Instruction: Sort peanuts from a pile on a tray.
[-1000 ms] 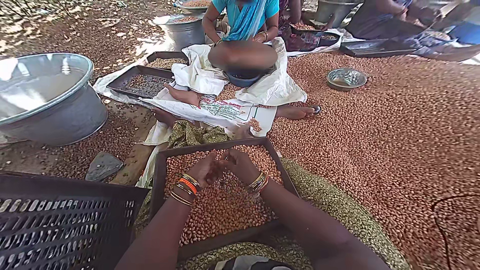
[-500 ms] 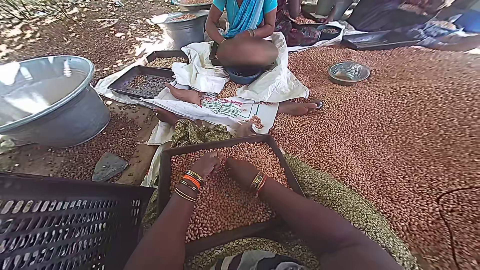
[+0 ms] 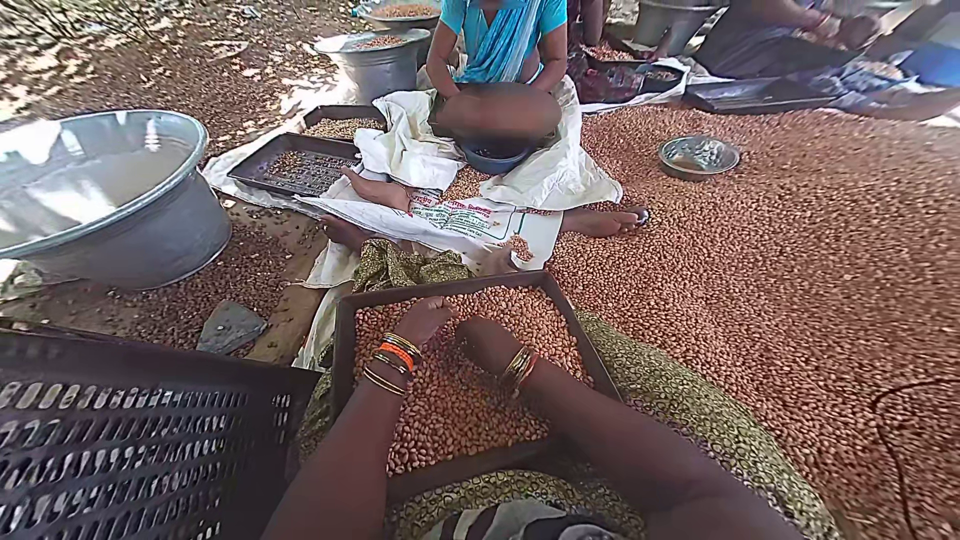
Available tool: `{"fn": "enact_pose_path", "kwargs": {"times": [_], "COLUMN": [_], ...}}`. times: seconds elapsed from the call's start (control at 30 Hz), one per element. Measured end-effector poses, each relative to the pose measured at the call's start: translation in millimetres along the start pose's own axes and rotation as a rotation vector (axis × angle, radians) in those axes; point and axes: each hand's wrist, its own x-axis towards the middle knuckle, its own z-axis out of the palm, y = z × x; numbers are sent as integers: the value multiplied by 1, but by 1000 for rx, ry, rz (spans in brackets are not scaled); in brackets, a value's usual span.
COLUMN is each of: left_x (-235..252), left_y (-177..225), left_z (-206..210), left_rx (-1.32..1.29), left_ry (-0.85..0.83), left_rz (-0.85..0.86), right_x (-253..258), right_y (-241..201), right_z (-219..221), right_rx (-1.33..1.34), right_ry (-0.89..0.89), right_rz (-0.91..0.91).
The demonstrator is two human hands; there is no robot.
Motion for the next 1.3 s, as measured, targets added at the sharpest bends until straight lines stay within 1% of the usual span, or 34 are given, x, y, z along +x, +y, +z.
{"fn": "enact_pose_path", "kwargs": {"times": [0.07, 0.13, 0.2, 0.27, 0.37, 0.4, 0.47, 0.5, 0.53, 0.63, 0.7, 0.8, 0.9, 0.93, 1.0, 1.03, 1.1, 1.13, 1.17, 1.23, 1.3], "left_x": [3, 2, 1, 1, -1, -1, 0, 0, 0, -1, -2, -2, -1, -1, -2, -4, -9, -11, -13, -11, -5], "left_y": [-1, 1, 2, 1, 5, 6, 7, 6, 5, 3, 3, 1, 0, 0, 1, 2, 0, -2, -2, -1, -2], "left_z": [-3, -2, -1, -1, -1, -1, 1, 1, 1, 0, -1, 0, 1, 2, 5, 6, 14, 20, 27, 34, 30], "left_rx": [176, 282, 287, 272, 310, 318, 335, 341, 341, 325, 319, 291, 317, 334, 368, 383, 414, 451, 538, 769, 844], "left_ry": [-41, -80, -90, -79, -56, -51, -56, -58, -65, -83, -92, -94, -114, -136, -233, -307, -507, -601, -670, -714, -661], "left_rz": [20, -4, -30, -42, -50, -50, -52, -48, -45, -50, -60, -54, -39, -25, 37, 85, 160, 176, 173, 103, 56], "right_x": [5, 9, 11, 10, 4, 3, 2, 3, 4, 7, 8, -2, -26, -35, -54, -61, -71, -72, -72, -69, -66], "right_y": [-3, -5, -3, 4, 16, 19, 19, 15, 10, -2, 3, 23, 35, 35, 33, 29, 21, 17, 13, 9, 14], "right_z": [6, 16, 19, 13, -3, -6, -3, 2, 6, 21, 18, -2, -17, -19, -19, -17, -5, 1, 6, 14, 14], "right_rx": [56, 51, 54, 64, 121, 133, 145, 135, 100, 17, 37, 201, 331, 333, 229, 179, 113, 59, -8, -105, -97], "right_ry": [16, 16, 20, 40, 74, 96, 135, 129, 93, 26, 15, 43, 110, 111, 59, 28, -29, -72, -111, -174, -157], "right_rz": [-93, -91, -91, -107, -35, -38, -146, -204, -218, -145, -118, -17, 85, 98, 71, 16, -142, -191, -200, -120, -88]}}
